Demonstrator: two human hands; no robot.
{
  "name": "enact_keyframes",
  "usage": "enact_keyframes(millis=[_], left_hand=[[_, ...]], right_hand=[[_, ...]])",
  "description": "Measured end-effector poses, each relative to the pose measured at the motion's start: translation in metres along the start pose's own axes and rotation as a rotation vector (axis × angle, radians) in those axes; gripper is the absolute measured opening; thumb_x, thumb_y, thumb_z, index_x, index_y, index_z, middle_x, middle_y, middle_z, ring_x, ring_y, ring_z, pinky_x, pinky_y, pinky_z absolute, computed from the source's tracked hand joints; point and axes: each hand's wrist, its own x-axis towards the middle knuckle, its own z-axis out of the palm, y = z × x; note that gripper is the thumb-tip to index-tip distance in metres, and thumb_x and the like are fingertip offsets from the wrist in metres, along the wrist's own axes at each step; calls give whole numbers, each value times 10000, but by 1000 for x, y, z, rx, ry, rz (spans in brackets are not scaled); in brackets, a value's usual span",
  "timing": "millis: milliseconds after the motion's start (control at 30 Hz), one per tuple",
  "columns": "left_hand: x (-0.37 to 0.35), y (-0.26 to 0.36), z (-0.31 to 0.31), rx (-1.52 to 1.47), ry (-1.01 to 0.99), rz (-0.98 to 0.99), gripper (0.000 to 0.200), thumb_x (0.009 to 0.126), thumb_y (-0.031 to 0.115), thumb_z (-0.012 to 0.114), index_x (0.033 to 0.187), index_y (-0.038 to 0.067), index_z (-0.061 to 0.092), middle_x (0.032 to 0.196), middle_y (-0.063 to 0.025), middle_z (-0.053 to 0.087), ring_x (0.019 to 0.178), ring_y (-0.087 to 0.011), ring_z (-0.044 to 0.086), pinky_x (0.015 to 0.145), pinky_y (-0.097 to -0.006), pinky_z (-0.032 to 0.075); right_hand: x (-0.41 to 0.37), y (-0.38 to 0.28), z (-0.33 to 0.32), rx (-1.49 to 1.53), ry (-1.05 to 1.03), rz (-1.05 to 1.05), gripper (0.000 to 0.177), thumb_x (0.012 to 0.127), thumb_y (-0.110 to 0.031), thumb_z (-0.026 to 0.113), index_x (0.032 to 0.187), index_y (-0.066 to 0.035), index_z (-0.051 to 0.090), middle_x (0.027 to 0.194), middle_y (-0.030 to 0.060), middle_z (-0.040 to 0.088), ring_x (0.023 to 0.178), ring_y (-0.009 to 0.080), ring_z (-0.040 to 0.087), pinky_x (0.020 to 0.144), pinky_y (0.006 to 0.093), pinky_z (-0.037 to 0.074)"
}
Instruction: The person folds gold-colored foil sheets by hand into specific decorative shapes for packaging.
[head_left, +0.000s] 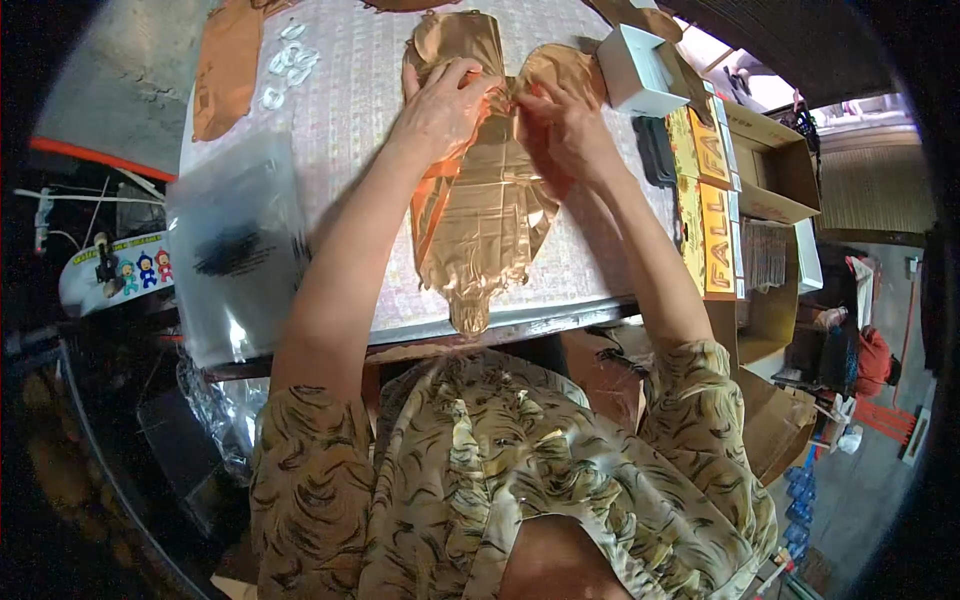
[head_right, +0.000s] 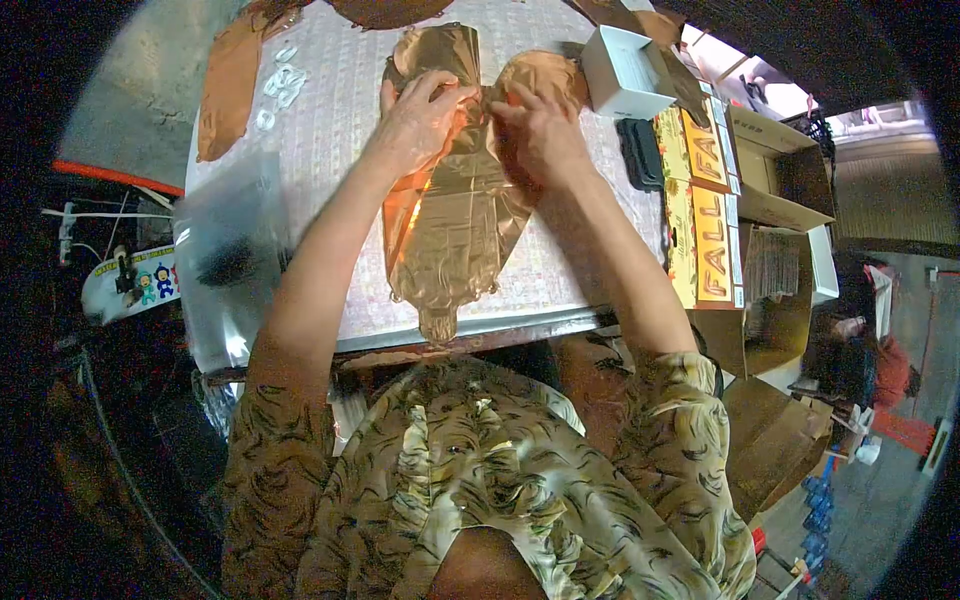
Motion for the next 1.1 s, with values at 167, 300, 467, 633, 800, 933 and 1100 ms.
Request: enact_keyframes(millis=[167,300,467,633,800,933,1100], left_hand=[[0,0,0,-10,-24,-13,480,963,141,606,1428,262,591,1423,-29,519,1365,-222,490,1112,-632,241],[-1,1,-3,-6,-30,-20,492,950,138,625,1426,260,594,1429,-17,512,1376,-226,480,1126,-662,227],[-1,2,-5,-42,-40,-21,484,959,144,610,1429,259,592,1434,-16,503,1380,-231,473,1152,-669,211],[-2,4,-3,-2,-7,-40,464,967,165,592,1420,265,599,1447,-17,493,1379,-224,474,1161,-645,220],[0,2,-2,-33,-24,-49,408,992,196,545,1387,251,628,1451,-24,510,1405,-210,448,1187,-676,173],[6,12,-24,15,-234,-103,391,980,215,544,1352,200,663,1471,-100,528,1411,-277,444,1193,-681,144],[7,4,-9,-15,-203,-138,422,911,193,580,1303,77,682,1400,-216,598,1382,-368,463,1199,-715,61]], right_hand=[[-25,-10,-46,-3,-55,548,390,938,-299,611,1221,-50,711,1207,243,709,1055,446,696,917,501,559],[-22,-14,-33,-151,-23,756,471,961,-449,571,1028,0,696,1024,287,728,972,469,707,873,538,557],[-16,-7,-12,-122,162,679,519,964,-514,574,987,-8,688,979,282,728,941,444,719,832,541,561],[-4,-17,-33,52,221,607,398,942,-391,679,975,4,712,924,248,738,875,392,741,766,481,567],[22,-57,-58,856,65,427,290,1015,-160,621,1205,55,661,1143,160,746,915,226,756,822,367,591],[17,-69,-60,1371,107,34,315,1042,-89,531,1316,39,618,1254,138,710,992,222,747,923,331,572],[-34,29,5,288,227,252,506,956,-52,515,1446,-147,596,1469,177,584,1406,311,517,1182,438,374]])
